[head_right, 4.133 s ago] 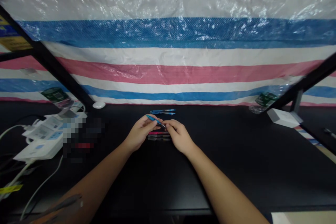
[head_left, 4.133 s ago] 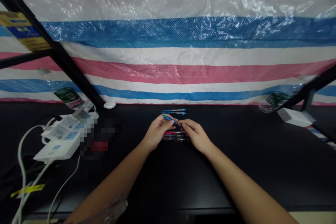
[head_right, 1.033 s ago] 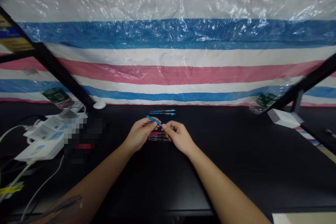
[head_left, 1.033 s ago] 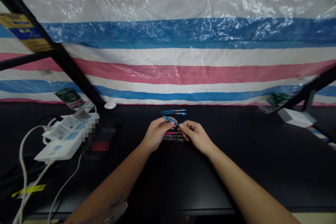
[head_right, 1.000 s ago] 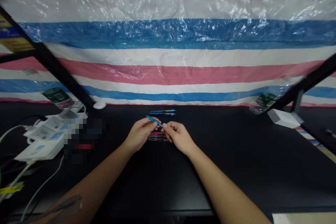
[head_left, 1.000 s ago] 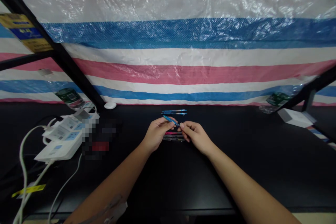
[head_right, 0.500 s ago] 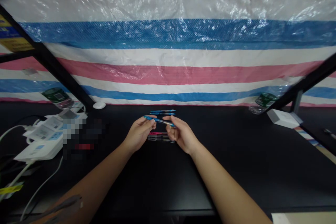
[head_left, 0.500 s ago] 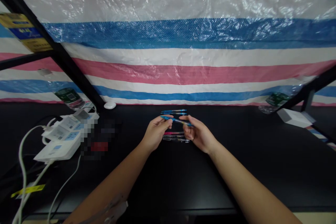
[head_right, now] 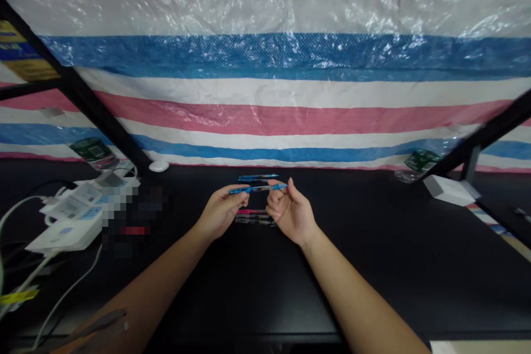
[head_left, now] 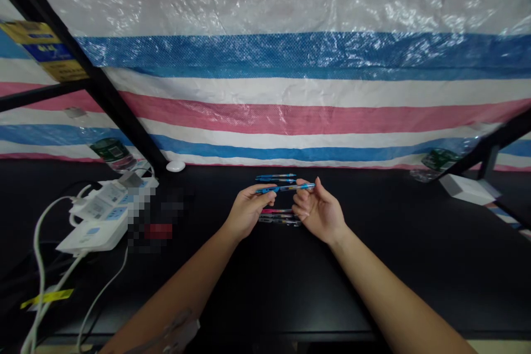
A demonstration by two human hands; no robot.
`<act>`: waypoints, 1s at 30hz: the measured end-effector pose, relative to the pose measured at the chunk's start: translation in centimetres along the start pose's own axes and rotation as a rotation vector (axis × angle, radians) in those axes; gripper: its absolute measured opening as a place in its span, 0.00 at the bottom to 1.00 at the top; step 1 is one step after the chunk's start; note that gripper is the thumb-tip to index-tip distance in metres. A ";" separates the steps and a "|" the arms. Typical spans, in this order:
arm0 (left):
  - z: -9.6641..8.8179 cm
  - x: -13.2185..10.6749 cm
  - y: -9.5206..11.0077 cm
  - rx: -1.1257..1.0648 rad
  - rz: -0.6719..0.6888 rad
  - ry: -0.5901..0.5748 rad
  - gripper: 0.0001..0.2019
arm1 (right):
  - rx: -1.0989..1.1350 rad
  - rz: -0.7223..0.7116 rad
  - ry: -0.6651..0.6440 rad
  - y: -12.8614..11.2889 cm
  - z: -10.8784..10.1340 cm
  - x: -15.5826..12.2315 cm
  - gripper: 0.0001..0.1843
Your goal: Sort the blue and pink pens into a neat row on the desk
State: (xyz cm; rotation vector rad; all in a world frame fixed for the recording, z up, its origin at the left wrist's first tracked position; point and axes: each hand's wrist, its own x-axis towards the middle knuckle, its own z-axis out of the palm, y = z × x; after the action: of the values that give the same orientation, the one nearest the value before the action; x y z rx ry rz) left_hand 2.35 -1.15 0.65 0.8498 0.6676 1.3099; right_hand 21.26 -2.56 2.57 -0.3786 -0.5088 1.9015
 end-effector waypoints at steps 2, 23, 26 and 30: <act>-0.1 0.1 -0.1 0.008 -0.002 -0.001 0.14 | 0.005 -0.010 -0.003 0.0 -0.1 0.0 0.19; -0.3 0.1 -0.4 0.046 -0.013 -0.004 0.14 | -0.202 -0.117 0.060 0.2 -0.4 0.1 0.17; -0.5 0.2 -0.2 0.080 0.001 -0.001 0.14 | -0.279 -0.100 0.053 -0.2 -0.6 0.1 0.21; -1.2 0.4 0.4 0.268 0.003 -0.014 0.13 | -0.557 -0.109 0.098 -1.0 -1.3 0.3 0.26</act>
State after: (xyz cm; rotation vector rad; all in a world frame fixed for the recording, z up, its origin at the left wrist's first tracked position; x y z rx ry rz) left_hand 1.17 -0.53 0.37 1.0755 0.8435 1.2323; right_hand 22.52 -1.73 1.97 -0.7829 -0.9736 1.6050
